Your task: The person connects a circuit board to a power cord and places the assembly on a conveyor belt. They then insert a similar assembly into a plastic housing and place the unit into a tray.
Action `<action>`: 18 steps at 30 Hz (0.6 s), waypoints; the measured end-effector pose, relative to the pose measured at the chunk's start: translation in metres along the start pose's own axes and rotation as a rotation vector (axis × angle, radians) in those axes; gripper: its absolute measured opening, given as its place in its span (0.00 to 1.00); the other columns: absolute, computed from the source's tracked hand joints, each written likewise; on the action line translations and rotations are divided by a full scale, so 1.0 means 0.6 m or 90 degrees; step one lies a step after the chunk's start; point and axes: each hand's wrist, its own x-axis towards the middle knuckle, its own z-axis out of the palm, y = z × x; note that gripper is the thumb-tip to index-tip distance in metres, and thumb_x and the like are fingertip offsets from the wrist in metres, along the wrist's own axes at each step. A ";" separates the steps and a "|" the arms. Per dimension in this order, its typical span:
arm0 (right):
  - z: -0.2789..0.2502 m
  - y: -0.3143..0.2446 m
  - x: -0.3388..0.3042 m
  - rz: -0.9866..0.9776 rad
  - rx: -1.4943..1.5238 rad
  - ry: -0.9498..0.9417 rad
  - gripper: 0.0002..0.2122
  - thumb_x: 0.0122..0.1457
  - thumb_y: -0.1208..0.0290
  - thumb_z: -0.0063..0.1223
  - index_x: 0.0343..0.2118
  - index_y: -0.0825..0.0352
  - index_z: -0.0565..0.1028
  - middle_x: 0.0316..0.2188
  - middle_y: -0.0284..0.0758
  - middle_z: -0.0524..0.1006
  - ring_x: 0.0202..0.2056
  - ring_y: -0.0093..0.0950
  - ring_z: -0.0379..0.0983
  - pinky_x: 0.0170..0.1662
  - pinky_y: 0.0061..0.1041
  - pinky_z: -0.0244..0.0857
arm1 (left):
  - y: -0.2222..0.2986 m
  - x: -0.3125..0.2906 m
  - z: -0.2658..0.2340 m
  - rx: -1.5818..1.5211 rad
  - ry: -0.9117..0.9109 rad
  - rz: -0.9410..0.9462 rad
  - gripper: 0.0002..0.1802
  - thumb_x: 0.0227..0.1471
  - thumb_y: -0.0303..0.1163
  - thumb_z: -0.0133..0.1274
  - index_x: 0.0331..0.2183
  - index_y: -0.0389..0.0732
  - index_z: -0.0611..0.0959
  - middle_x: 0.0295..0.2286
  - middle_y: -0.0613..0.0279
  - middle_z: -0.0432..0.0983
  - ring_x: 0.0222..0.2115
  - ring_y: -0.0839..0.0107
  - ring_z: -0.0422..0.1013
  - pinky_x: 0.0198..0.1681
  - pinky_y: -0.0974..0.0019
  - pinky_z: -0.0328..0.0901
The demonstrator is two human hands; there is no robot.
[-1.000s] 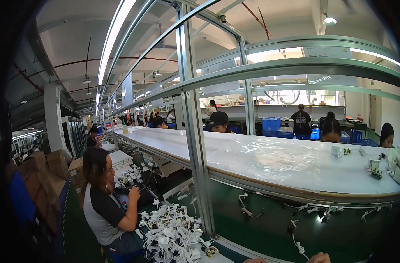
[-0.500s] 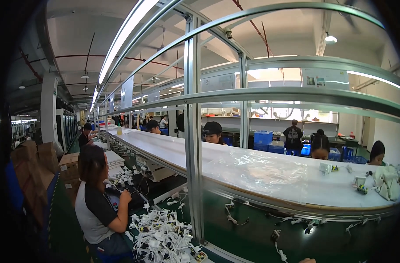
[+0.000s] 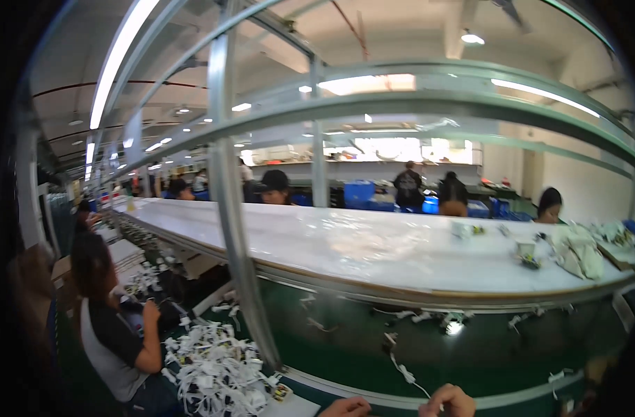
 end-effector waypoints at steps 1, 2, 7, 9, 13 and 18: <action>-0.006 0.006 0.002 -0.003 -0.030 -0.022 0.07 0.58 0.84 0.54 0.33 0.65 0.68 0.31 0.33 0.69 0.29 0.22 0.65 0.33 0.23 0.61 | -0.002 0.006 -0.010 0.017 -0.023 -0.073 0.12 0.63 0.36 0.53 0.38 0.37 0.80 0.26 0.65 0.75 0.27 0.76 0.71 0.30 0.68 0.67; -0.012 0.008 0.005 -0.004 -0.061 -0.043 0.07 0.56 0.82 0.56 0.36 0.67 0.70 0.32 0.36 0.72 0.30 0.26 0.69 0.34 0.27 0.65 | -0.003 0.009 -0.014 0.106 -0.027 -0.017 0.11 0.64 0.36 0.52 0.38 0.37 0.79 0.25 0.67 0.74 0.27 0.77 0.70 0.30 0.69 0.66; 0.015 0.012 0.036 -0.056 -0.185 -0.007 0.07 0.48 0.82 0.62 0.25 0.68 0.72 0.22 0.31 0.75 0.24 0.21 0.72 0.29 0.19 0.64 | 0.034 -0.010 -0.004 -0.120 0.029 -0.083 0.10 0.63 0.35 0.52 0.36 0.39 0.80 0.24 0.67 0.74 0.26 0.79 0.69 0.29 0.72 0.64; 0.012 0.012 0.037 -0.051 -0.220 0.001 0.07 0.48 0.82 0.62 0.25 0.68 0.73 0.22 0.31 0.76 0.24 0.22 0.73 0.29 0.19 0.64 | 0.027 0.004 -0.004 -0.122 0.018 -0.058 0.10 0.63 0.36 0.53 0.35 0.39 0.80 0.25 0.67 0.75 0.26 0.79 0.69 0.29 0.72 0.63; 0.011 0.011 0.038 -0.045 -0.247 -0.036 0.05 0.49 0.82 0.62 0.27 0.68 0.76 0.24 0.33 0.77 0.25 0.22 0.75 0.30 0.20 0.67 | 0.030 0.001 -0.003 -0.038 -0.021 -0.088 0.11 0.63 0.36 0.53 0.34 0.38 0.80 0.26 0.65 0.75 0.28 0.79 0.69 0.30 0.72 0.64; 0.023 0.018 0.040 -0.014 -0.217 -0.088 0.05 0.50 0.82 0.61 0.29 0.68 0.77 0.25 0.33 0.78 0.25 0.20 0.76 0.30 0.18 0.68 | 0.076 -0.007 -0.004 0.061 -0.046 -0.105 0.09 0.62 0.34 0.52 0.35 0.38 0.80 0.25 0.66 0.75 0.28 0.78 0.69 0.31 0.72 0.64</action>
